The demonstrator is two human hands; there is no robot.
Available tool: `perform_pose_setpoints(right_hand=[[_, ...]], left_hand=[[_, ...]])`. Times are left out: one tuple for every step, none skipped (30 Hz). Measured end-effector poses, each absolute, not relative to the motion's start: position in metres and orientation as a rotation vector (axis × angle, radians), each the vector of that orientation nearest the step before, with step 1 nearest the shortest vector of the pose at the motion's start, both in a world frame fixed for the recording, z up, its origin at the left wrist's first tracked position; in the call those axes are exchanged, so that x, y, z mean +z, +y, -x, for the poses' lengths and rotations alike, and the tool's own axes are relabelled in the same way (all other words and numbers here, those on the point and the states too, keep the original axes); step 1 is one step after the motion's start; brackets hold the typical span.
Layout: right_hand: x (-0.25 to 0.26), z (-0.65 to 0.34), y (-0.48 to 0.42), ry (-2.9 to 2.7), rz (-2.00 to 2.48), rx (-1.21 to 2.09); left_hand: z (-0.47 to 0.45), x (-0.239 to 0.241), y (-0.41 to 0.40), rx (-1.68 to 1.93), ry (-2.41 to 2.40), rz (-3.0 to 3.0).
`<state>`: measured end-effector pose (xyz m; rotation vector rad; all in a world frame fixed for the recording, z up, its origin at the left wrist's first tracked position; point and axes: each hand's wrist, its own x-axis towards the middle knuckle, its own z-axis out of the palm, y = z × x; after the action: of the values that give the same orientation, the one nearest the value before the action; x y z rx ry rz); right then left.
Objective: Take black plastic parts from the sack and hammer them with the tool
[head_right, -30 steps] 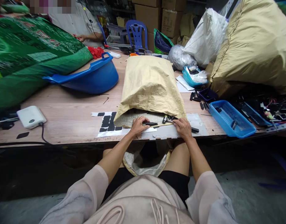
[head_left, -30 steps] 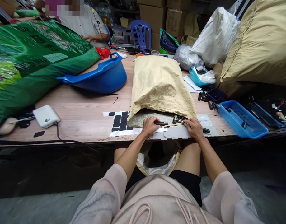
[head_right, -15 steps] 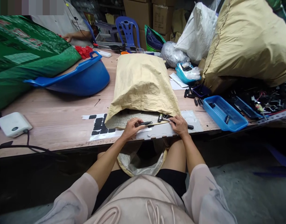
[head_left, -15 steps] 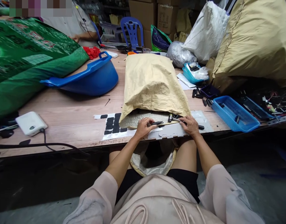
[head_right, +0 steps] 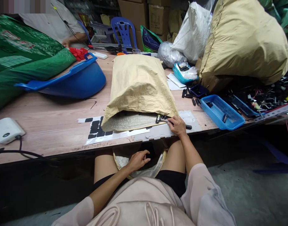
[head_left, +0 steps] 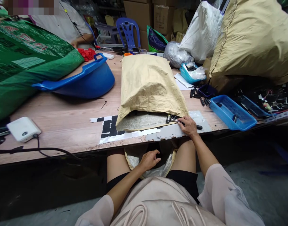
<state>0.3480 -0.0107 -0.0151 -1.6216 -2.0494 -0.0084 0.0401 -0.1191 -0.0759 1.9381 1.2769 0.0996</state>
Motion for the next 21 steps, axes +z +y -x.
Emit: perform_pose_setpoints(right_hand=[[-0.015,-0.348,-0.011,-2.049,1.625,-0.011],[-0.016,-0.348,-0.011,-2.049,1.627,-0.014],[-0.016,-0.348,-0.011,-2.048,1.629,-0.019],[-0.017,-0.348,-0.011,-2.048,1.629,-0.022],[-0.017,-0.348,-0.011,-2.047,1.628,-0.024],[-0.017,-0.348,-0.011,-2.045,1.627,-0.025],[-0.017,-0.348,-0.011,-2.044,1.626,-0.025],[-0.017,-0.347,-0.011,-2.042,1.625,-0.024],[-0.017,-0.347,-0.011,-2.043,1.624,-0.023],[-0.017,-0.347,-0.011,-2.044,1.623,-0.021],[-0.016,-0.347,-0.011,-2.046,1.622,-0.019],[-0.016,-0.347,-0.011,-2.048,1.621,-0.015],[-0.015,-0.347,-0.011,-2.050,1.620,-0.012],[-0.015,-0.347,-0.011,-2.049,1.619,-0.010],[-0.015,-0.347,-0.011,-2.048,1.620,-0.007],[-0.014,-0.347,-0.011,-2.047,1.621,-0.005],[-0.014,-0.346,-0.011,-2.047,1.622,-0.003],[-0.014,-0.346,-0.011,-2.047,1.623,0.001],[-0.014,-0.346,-0.011,-2.048,1.623,0.004],[-0.014,-0.347,-0.011,-2.048,1.622,0.007],[-0.015,-0.347,-0.011,-2.048,1.621,0.007]], left_hand=[[-0.040,-0.069,-0.115,0.141,1.246,-1.967],[-0.041,-0.059,-0.109,0.213,1.221,-1.998],[-0.041,-0.047,-0.101,0.306,1.216,-2.021],[-0.041,-0.035,-0.090,0.415,1.240,-2.032],[-0.042,-0.022,-0.076,0.536,1.303,-2.026],[-0.042,-0.011,-0.060,0.651,1.396,-2.004],[-0.043,-0.001,-0.042,0.750,1.524,-1.976],[-0.043,0.006,-0.023,0.809,1.654,-1.940],[-0.044,0.012,-0.003,0.833,1.766,-1.892],[-0.045,0.015,0.015,0.837,1.864,-1.831],[-0.046,0.016,0.031,0.822,1.935,-1.772],[-0.048,0.016,0.045,0.799,1.985,-1.715],[-0.050,0.015,0.056,0.775,2.016,-1.667],[-0.052,0.013,0.064,0.753,2.035,-1.627],[-0.054,0.011,0.069,0.737,2.049,-1.595],[-0.056,0.010,0.072,0.724,2.059,-1.571],[-0.056,0.009,0.072,0.718,2.068,-1.555],[-0.056,0.008,0.070,0.715,2.068,-1.552],[-0.054,0.007,0.066,0.715,2.056,-1.566],[-0.051,0.005,0.062,0.719,2.027,-1.599],[-0.047,0.004,0.056,0.728,1.982,-1.648]])
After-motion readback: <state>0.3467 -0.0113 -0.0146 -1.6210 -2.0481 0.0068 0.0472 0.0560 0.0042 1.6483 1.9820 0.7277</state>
